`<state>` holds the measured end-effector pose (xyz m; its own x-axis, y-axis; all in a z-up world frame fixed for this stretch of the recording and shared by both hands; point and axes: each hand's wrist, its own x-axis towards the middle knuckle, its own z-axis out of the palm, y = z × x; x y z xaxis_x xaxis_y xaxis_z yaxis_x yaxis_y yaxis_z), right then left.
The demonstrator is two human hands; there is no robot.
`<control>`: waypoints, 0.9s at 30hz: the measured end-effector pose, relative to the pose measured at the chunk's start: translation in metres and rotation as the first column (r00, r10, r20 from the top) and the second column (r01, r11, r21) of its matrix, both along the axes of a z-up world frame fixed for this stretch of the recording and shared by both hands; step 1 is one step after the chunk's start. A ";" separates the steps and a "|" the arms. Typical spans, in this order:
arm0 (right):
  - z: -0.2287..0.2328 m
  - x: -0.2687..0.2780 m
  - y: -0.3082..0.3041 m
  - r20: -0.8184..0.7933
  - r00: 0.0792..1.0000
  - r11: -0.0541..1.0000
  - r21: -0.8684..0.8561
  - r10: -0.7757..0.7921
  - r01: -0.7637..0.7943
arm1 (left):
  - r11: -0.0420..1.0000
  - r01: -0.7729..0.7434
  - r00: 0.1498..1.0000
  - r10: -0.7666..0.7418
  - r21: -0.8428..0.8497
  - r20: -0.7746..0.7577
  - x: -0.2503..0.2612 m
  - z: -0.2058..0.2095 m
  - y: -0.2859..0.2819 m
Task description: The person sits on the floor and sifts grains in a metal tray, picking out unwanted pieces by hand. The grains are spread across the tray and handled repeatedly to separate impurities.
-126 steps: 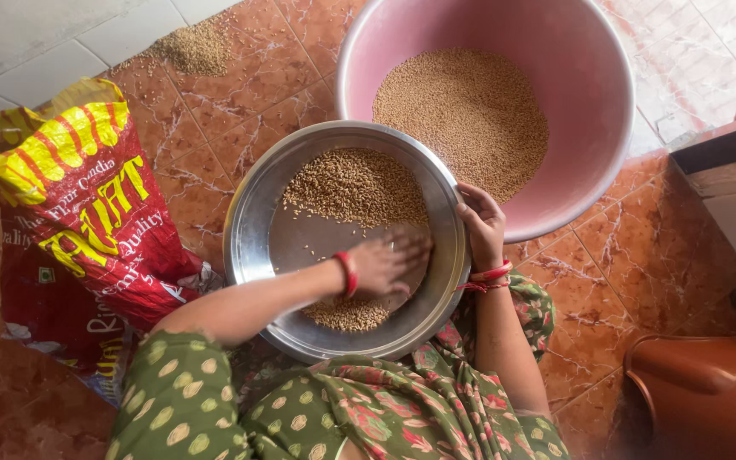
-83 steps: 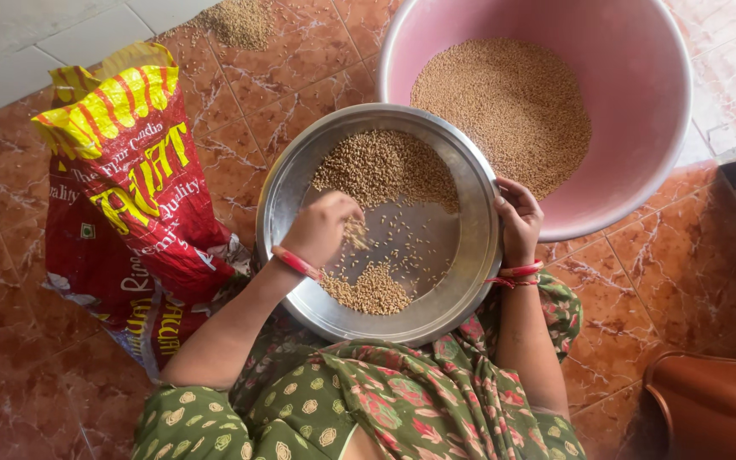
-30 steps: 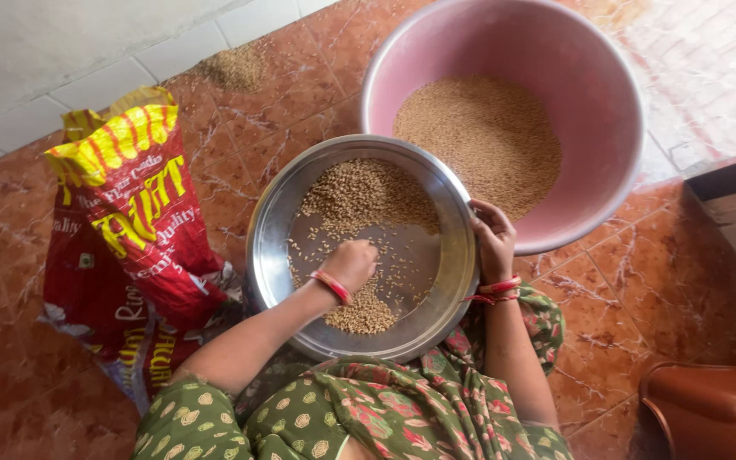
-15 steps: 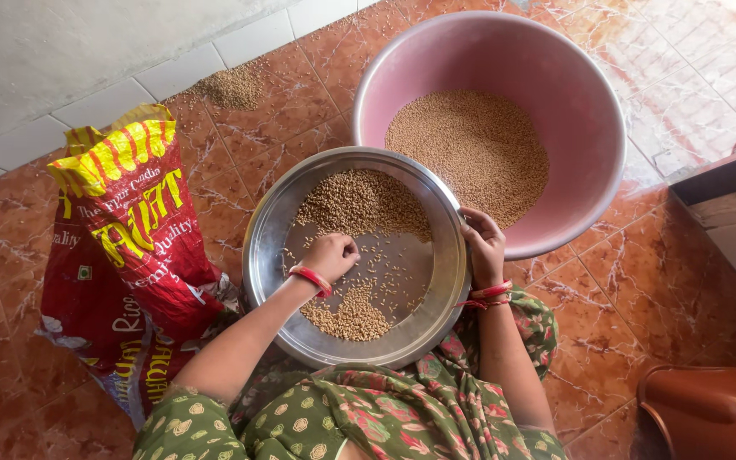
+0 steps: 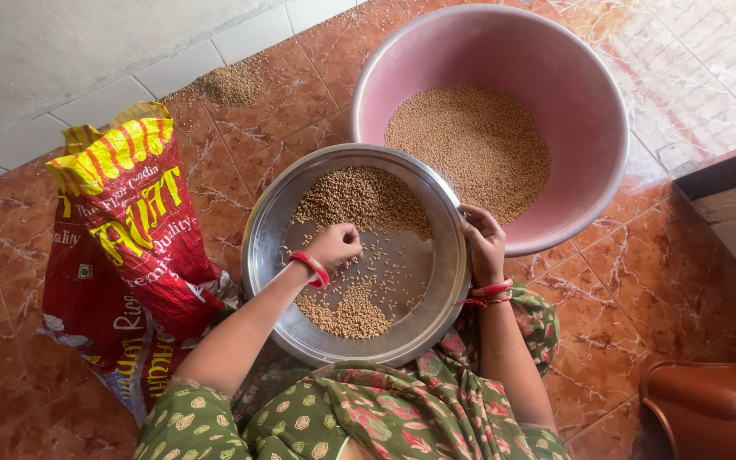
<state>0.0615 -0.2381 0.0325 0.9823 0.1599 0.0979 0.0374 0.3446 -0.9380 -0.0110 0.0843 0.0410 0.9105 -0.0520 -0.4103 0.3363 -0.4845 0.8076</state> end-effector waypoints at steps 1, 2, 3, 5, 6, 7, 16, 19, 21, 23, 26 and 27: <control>-0.001 0.000 -0.001 0.000 1.000 1.000 -0.014 -0.008 0.008 | 1.000 0.018 1.000 -0.018 0.005 0.008 -0.002 0.003 0.000; -0.002 0.000 0.000 0.001 1.000 0.999 -0.029 -0.016 0.016 | 0.999 0.036 0.999 -0.036 0.010 0.016 -0.003 0.005 0.000; -0.002 0.001 0.000 0.003 1.000 0.999 -0.042 -0.022 0.022 | 0.994 0.067 0.992 -0.076 0.088 0.101 -0.005 0.004 -0.003; -0.002 0.002 0.000 0.000 1.000 1.000 -0.019 -0.007 0.007 | 0.962 0.108 0.952 -0.173 0.251 0.254 -0.011 -0.001 -0.012; -0.003 0.002 0.000 -0.002 1.000 1.000 -0.005 -0.001 0.001 | 0.947 0.119 0.950 -0.196 0.298 0.245 -0.011 -0.003 -0.014; -0.003 0.002 0.000 -0.004 1.000 1.000 -0.008 -0.005 0.005 | 0.931 0.132 0.947 -0.220 0.340 0.234 -0.012 -0.007 -0.018; 0.004 0.000 0.002 -0.015 1.000 1.000 -0.010 0.000 0.000 | 0.967 0.091 0.986 -0.121 0.240 0.116 0.001 -0.007 -0.023; 0.003 -0.003 0.000 -0.021 1.000 1.000 -0.020 -0.010 0.009 | 1.000 0.008 0.998 -0.008 0.001 -0.067 -0.001 0.006 -0.011; 0.003 -0.001 0.001 -0.017 1.000 1.000 0.004 0.000 0.000 | 0.998 0.059 0.998 -0.058 0.025 -0.025 -0.005 0.007 -0.014; 0.003 -0.001 0.001 -0.007 1.000 1.000 -0.012 -0.001 0.001 | 0.971 0.170 0.974 -0.192 0.169 0.120 -0.014 0.004 -0.028; 0.002 -0.001 0.002 -0.002 1.000 1.000 -0.016 -0.006 0.006 | 0.898 0.186 0.917 -0.304 0.399 0.257 -0.023 0.001 -0.038; 0.002 -0.001 0.001 -0.002 1.000 1.000 -0.017 -0.006 0.006 | 0.888 0.188 0.915 -0.313 0.420 0.254 -0.023 0.000 -0.039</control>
<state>0.0608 -0.2366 0.0342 0.9834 0.1558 0.0929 0.0371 0.3288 -0.9437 -0.0340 0.0449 0.0406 0.9698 -0.1933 -0.1484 -0.0714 -0.8074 0.5856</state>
